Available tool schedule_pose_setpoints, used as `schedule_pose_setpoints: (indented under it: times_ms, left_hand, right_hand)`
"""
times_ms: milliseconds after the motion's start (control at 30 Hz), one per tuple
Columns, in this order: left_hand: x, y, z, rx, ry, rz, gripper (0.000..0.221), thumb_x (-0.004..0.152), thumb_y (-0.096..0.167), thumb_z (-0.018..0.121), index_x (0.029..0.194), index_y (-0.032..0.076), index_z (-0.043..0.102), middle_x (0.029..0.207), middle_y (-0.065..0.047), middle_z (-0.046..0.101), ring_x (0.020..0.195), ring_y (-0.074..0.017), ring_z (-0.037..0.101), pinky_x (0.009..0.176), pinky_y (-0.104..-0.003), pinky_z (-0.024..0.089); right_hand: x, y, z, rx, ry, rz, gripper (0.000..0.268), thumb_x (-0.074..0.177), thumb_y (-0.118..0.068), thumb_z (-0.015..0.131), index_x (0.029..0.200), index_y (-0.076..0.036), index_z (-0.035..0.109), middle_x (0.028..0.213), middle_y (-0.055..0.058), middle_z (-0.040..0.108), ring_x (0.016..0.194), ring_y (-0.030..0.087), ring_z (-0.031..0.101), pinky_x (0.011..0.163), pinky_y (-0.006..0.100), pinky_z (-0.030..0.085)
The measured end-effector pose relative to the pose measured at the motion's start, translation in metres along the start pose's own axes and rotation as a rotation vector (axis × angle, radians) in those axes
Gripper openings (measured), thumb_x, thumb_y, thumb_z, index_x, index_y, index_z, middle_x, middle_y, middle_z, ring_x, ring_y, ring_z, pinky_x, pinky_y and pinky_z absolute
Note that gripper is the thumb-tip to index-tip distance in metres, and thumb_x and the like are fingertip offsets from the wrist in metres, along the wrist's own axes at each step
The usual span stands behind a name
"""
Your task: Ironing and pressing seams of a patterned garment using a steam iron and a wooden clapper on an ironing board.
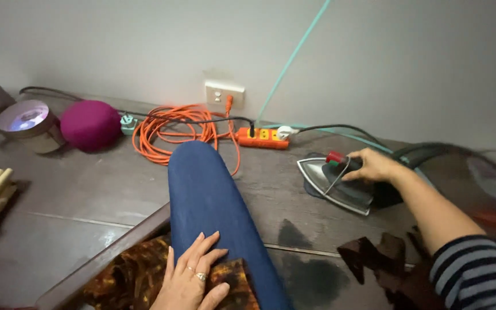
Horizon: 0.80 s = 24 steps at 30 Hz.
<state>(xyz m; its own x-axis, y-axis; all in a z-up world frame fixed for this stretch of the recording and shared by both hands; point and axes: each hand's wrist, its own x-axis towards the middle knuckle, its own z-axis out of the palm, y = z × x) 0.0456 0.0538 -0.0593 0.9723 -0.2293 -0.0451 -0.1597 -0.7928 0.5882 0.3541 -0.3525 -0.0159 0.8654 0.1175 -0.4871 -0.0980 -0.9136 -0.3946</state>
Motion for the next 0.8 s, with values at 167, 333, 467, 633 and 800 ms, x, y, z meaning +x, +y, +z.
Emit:
schedule_pose_setpoints:
  times_ms: [167, 333, 467, 633, 800]
  left_hand:
    - [-0.002, 0.012, -0.013, -0.091, -0.119, -0.135, 0.057, 0.087, 0.062, 0.042, 0.137, 0.033, 0.045, 0.158, 0.014, 0.023, 0.147, -0.0168, 0.010, 0.108, -0.065, -0.004]
    - [-0.011, -0.016, 0.012, 0.140, 0.211, 0.205, 0.066, 0.080, 0.052, 0.067, 0.136, 0.022, 0.047, 0.155, -0.001, 0.034, 0.144, -0.0253, 0.026, 0.105, -0.066, 0.011]
    - [-0.009, -0.003, -0.004, 0.066, 0.106, 0.147, 0.060, 0.087, 0.051, 0.057, 0.137, 0.022, 0.045, 0.156, 0.000, 0.030, 0.145, -0.0266, 0.022, 0.104, -0.067, 0.008]
    - [-0.008, 0.015, -0.022, -0.048, 0.039, 0.087, 0.047, 0.091, 0.035, 0.058, 0.134, 0.020, 0.045, 0.156, -0.001, 0.029, 0.146, -0.0279, 0.017, 0.106, -0.066, 0.004]
    - [-0.007, 0.034, -0.032, -0.102, 0.086, 0.090, 0.044, 0.093, 0.034, 0.054, 0.132, 0.016, 0.048, 0.153, -0.007, 0.035, 0.145, -0.0302, 0.021, 0.106, -0.067, 0.006]
  right_hand:
    - [0.045, 0.018, -0.005, 0.053, -0.082, -0.105, 0.031, 0.072, -0.014, 0.087, 0.100, -0.012, 0.075, 0.059, 0.005, 0.055, 0.049, 0.016, 0.044, 0.046, 0.030, 0.035]
    - [0.044, 0.019, -0.011, 0.040, -0.085, -0.102, 0.031, 0.073, -0.017, 0.085, 0.099, -0.006, 0.071, 0.066, 0.010, 0.057, 0.054, 0.020, 0.048, 0.054, 0.030, 0.038]
    - [0.007, 0.034, -0.027, -0.298, 0.026, -0.097, 0.061, 0.076, -0.041, 0.072, 0.132, -0.022, 0.060, 0.131, 0.003, 0.063, 0.121, 0.024, 0.057, 0.101, 0.034, 0.041]
    - [-0.037, 0.095, -0.021, -0.521, 0.381, -0.383, 0.058, 0.078, -0.030, 0.072, 0.132, -0.014, 0.058, 0.128, 0.005, 0.064, 0.112, 0.029, 0.061, 0.089, 0.043, 0.050]
    - [-0.045, 0.130, 0.017, -0.575, 0.598, -0.575, 0.089, 0.065, -0.026, 0.077, 0.144, -0.003, 0.043, 0.147, 0.017, 0.046, 0.134, 0.036, 0.044, 0.110, 0.044, 0.037]
